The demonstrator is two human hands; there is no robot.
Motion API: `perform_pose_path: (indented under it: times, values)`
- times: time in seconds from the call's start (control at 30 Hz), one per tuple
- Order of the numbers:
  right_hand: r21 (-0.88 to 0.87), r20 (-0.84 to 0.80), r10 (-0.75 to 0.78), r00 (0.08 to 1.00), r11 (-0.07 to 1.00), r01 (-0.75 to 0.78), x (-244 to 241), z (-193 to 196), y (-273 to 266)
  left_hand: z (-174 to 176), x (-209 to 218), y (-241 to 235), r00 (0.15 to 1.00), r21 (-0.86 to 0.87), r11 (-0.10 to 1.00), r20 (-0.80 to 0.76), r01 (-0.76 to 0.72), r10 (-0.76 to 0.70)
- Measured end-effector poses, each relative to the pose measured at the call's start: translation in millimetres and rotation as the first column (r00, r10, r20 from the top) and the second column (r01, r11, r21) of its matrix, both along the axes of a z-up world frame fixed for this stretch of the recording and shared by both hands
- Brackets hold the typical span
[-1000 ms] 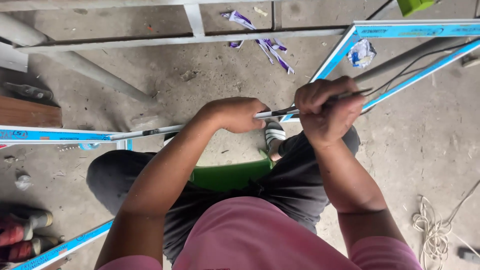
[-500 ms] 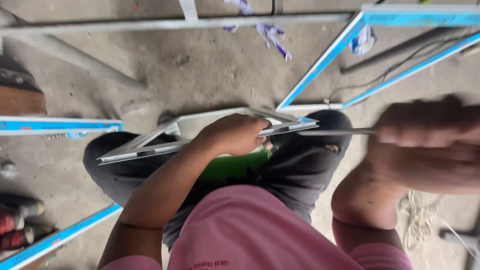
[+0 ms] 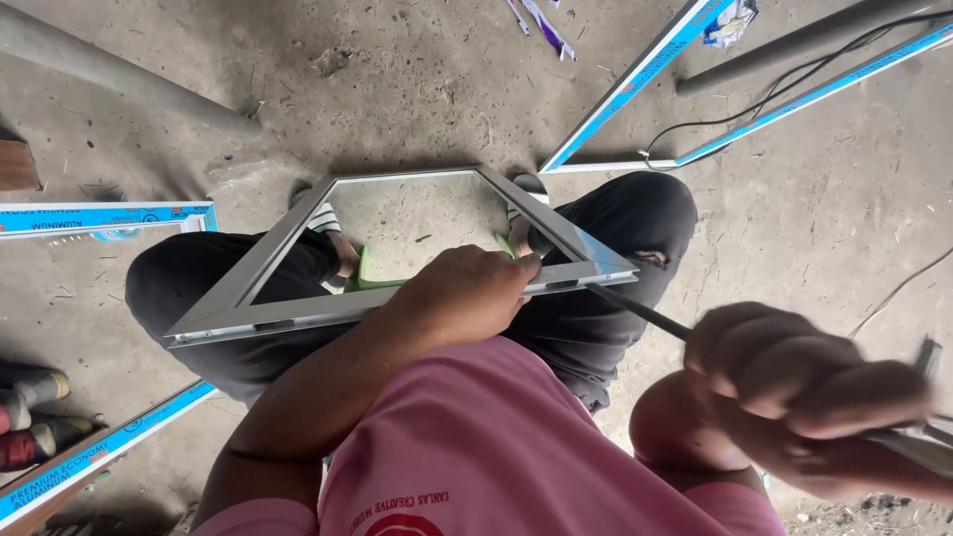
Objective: Assembling aluminum window frames by drilling holes, riveting joints, and smoothing edges.
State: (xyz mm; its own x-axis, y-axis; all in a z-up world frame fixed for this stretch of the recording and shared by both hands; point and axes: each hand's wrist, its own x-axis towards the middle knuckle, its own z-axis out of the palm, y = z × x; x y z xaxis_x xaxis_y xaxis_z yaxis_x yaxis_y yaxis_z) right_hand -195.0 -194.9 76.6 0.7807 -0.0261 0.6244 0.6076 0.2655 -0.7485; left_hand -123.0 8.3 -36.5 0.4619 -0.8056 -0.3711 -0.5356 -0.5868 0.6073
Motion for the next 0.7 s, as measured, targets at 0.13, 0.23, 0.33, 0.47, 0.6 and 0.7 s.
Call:
perform_pose_path:
  times: [0.13,0.23,0.33,0.47,0.6,0.7]
  values:
    - [-0.082,0.040,-0.164,0.986,0.983,0.166,8.6,-8.4,20.8,10.3,6.9,-5.8,0.999,-0.012,1.000,0.030,-0.011,0.012]
    - [-0.084,0.041,-0.106,0.993,0.990,0.109,14.0,-13.4,23.2,17.6,15.4,-11.3,1.000,-0.004,1.000,-0.025,-0.012,0.012]
    - [-0.103,0.017,-0.029,0.999,0.994,0.030,21.7,-17.9,16.5,13.7,19.7,-23.3,0.999,0.002,1.000,-0.053,-0.002,0.002]
    - [-0.218,0.119,-0.010,0.993,0.975,0.036,18.7,-22.4,6.2,7.2,13.9,-39.5,0.999,-0.009,1.000,-0.043,-0.030,0.029]
    - [-0.148,0.106,-0.116,0.988,0.980,0.131,18.9,-30.1,9.7,3.5,9.4,-44.2,0.998,-0.006,0.999,-0.035,-0.044,0.044]
    - [-0.050,0.038,0.004,0.999,0.999,-0.002,19.6,-31.3,6.5,3.9,8.1,-39.6,0.999,-0.028,0.998,-0.022,-0.051,0.050]
